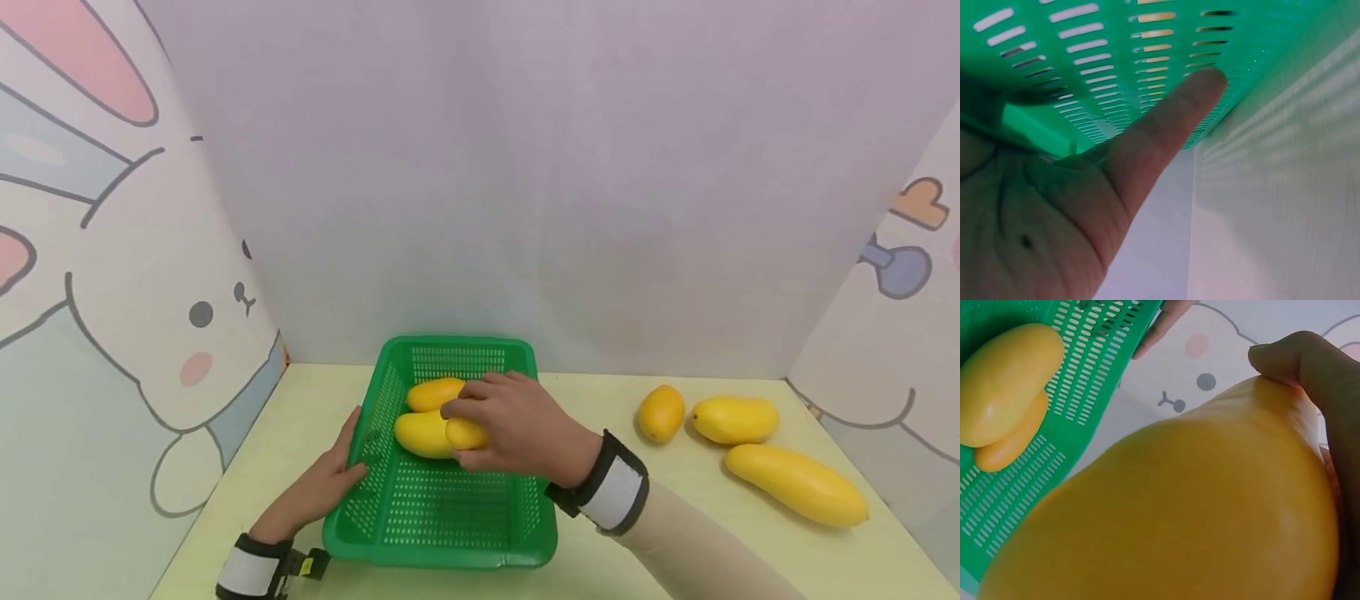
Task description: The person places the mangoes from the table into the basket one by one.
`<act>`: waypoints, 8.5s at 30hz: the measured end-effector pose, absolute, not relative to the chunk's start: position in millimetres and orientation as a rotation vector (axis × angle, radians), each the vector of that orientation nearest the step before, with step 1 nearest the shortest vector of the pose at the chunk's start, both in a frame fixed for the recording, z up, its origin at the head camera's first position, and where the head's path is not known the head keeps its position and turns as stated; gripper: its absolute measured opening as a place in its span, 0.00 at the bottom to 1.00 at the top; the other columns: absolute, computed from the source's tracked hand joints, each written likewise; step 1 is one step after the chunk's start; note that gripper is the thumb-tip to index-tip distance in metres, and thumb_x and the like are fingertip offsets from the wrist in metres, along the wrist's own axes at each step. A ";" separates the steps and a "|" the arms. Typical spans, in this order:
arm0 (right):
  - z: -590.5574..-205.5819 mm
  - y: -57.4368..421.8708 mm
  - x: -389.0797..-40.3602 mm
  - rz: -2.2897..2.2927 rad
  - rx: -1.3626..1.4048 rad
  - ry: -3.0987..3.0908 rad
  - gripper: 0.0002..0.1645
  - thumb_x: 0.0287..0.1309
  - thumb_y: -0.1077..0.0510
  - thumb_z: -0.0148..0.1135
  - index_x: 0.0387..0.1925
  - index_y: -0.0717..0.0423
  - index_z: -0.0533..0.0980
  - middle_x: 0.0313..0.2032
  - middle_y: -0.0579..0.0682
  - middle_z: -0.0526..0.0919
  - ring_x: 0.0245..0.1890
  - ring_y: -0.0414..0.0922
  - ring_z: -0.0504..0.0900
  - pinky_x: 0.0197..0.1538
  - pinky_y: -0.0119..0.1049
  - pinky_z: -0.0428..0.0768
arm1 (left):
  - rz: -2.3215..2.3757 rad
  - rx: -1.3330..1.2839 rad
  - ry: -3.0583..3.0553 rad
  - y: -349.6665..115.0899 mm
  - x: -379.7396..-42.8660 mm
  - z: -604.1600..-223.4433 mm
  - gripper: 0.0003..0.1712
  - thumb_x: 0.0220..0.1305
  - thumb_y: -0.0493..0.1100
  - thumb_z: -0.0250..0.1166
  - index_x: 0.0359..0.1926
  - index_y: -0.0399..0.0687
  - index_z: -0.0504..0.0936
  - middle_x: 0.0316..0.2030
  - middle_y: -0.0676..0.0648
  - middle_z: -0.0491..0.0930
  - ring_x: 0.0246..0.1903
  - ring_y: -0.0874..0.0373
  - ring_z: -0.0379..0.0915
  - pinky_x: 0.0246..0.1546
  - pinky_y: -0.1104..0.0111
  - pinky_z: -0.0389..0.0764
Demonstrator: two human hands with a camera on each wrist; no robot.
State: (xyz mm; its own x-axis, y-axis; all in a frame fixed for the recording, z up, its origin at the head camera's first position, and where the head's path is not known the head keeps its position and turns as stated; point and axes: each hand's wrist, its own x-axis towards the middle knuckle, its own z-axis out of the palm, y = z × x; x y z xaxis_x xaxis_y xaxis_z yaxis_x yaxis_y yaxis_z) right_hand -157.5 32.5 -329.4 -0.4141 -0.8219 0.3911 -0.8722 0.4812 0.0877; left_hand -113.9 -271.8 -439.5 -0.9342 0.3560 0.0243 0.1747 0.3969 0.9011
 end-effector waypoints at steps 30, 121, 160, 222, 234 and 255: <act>-332.3 -11.6 -156.3 0.109 1.592 -2.493 0.25 0.47 0.32 0.62 0.43 0.39 0.78 0.29 0.35 0.74 0.27 0.32 0.68 0.26 0.26 0.66 | 1.523 0.451 2.494 -272.7 -115.8 -439.1 0.45 0.68 0.34 0.47 0.71 0.48 0.23 0.67 0.26 0.43 0.38 0.52 0.74 0.37 0.62 0.77; -400.2 -74.8 -151.1 -0.353 1.749 -2.736 0.22 0.47 0.31 0.62 0.40 0.37 0.76 0.21 0.34 0.71 0.21 0.32 0.68 0.22 0.26 0.67 | 1.530 0.499 2.513 -271.2 -114.0 -438.0 0.44 0.68 0.35 0.46 0.71 0.48 0.25 0.67 0.27 0.44 0.43 0.50 0.75 0.37 0.63 0.78; -429.0 -85.6 -161.9 -0.387 1.742 -2.741 0.29 0.45 0.26 0.58 0.45 0.35 0.75 0.23 0.34 0.72 0.19 0.32 0.68 0.23 0.28 0.69 | 1.510 0.514 2.516 -272.7 -114.9 -442.8 0.44 0.69 0.36 0.45 0.71 0.50 0.24 0.66 0.27 0.47 0.46 0.46 0.74 0.38 0.63 0.78; -391.8 -46.4 -171.1 -0.194 1.657 -2.661 0.36 0.51 0.23 0.48 0.55 0.36 0.73 0.39 0.37 0.78 0.33 0.34 0.73 0.37 0.30 0.71 | 1.460 0.499 2.558 -269.5 -116.3 -436.0 0.44 0.69 0.37 0.47 0.71 0.47 0.26 0.67 0.28 0.47 0.49 0.47 0.71 0.45 0.58 0.74; -386.3 -29.2 -169.4 -0.163 1.605 -2.635 0.36 0.53 0.23 0.45 0.54 0.37 0.74 0.40 0.38 0.77 0.39 0.39 0.72 0.49 0.41 0.70 | 1.481 0.479 2.541 -271.7 -114.2 -439.2 0.44 0.69 0.37 0.46 0.71 0.48 0.25 0.68 0.28 0.43 0.45 0.48 0.73 0.40 0.63 0.77; -354.6 14.6 -163.4 -0.009 1.433 -2.603 0.38 0.55 0.23 0.41 0.57 0.40 0.72 0.46 0.41 0.76 0.48 0.43 0.71 0.55 0.45 0.67 | 1.473 0.484 2.531 -273.4 -115.5 -441.1 0.44 0.70 0.38 0.46 0.71 0.51 0.24 0.68 0.28 0.40 0.42 0.50 0.75 0.38 0.64 0.77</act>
State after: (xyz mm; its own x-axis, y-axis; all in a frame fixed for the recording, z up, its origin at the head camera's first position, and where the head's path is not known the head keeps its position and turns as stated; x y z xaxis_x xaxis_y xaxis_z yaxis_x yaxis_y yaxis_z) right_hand -163.4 14.6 -354.6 -0.5240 -0.8392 0.1454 -0.8382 0.5384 0.0868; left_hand -115.5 -273.4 -441.1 -0.9323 0.3615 0.0134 0.1903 0.4586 0.8680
